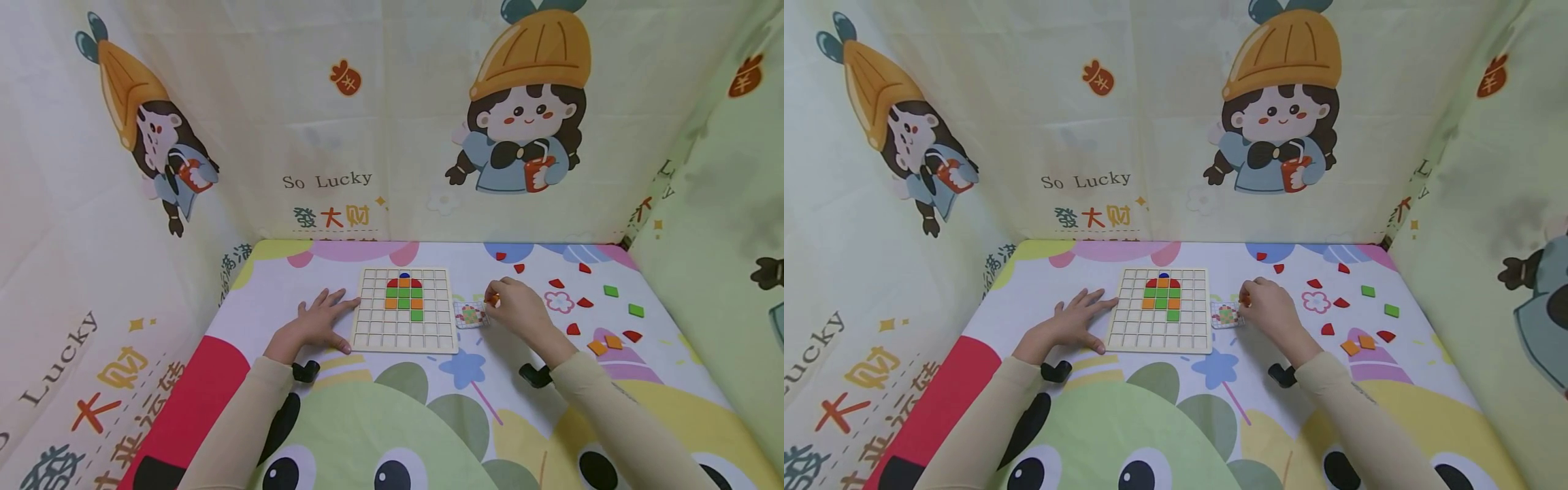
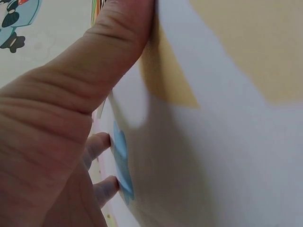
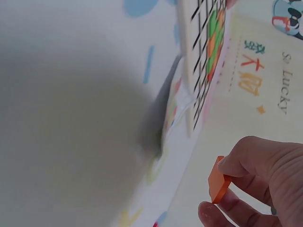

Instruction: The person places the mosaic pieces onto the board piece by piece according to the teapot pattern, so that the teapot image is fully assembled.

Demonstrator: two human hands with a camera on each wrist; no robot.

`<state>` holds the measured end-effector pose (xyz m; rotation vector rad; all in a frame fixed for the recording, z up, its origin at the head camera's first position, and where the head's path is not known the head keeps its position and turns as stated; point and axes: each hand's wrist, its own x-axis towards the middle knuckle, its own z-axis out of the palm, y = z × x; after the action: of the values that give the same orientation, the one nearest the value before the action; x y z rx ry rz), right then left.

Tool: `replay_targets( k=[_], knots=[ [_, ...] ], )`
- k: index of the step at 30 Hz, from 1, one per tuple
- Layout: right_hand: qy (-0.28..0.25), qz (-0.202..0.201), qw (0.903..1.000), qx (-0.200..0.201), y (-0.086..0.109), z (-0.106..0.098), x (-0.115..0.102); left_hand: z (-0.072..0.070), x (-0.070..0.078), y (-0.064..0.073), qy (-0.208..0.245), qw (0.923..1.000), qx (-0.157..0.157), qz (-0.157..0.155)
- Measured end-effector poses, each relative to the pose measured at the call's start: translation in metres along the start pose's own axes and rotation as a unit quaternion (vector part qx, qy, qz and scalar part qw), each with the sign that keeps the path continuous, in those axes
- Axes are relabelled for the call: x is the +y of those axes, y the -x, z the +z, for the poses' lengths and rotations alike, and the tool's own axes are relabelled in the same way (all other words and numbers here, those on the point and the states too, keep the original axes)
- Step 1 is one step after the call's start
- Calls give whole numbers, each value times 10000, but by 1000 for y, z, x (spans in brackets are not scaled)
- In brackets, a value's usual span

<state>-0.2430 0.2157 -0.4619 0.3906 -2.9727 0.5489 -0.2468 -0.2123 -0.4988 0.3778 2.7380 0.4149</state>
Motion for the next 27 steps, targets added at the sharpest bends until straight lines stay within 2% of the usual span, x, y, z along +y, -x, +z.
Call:
replay_targets(
  k=[15, 27],
  knots=[
    [-105, -245, 9996, -14, -14, 20, -33, 1, -1, 0, -8, 10000, 6, -4],
    [-80, -346, 9990, -275, -23, 40, -59, 1, -1, 0, 2, 10000, 22, 47]
  ],
)
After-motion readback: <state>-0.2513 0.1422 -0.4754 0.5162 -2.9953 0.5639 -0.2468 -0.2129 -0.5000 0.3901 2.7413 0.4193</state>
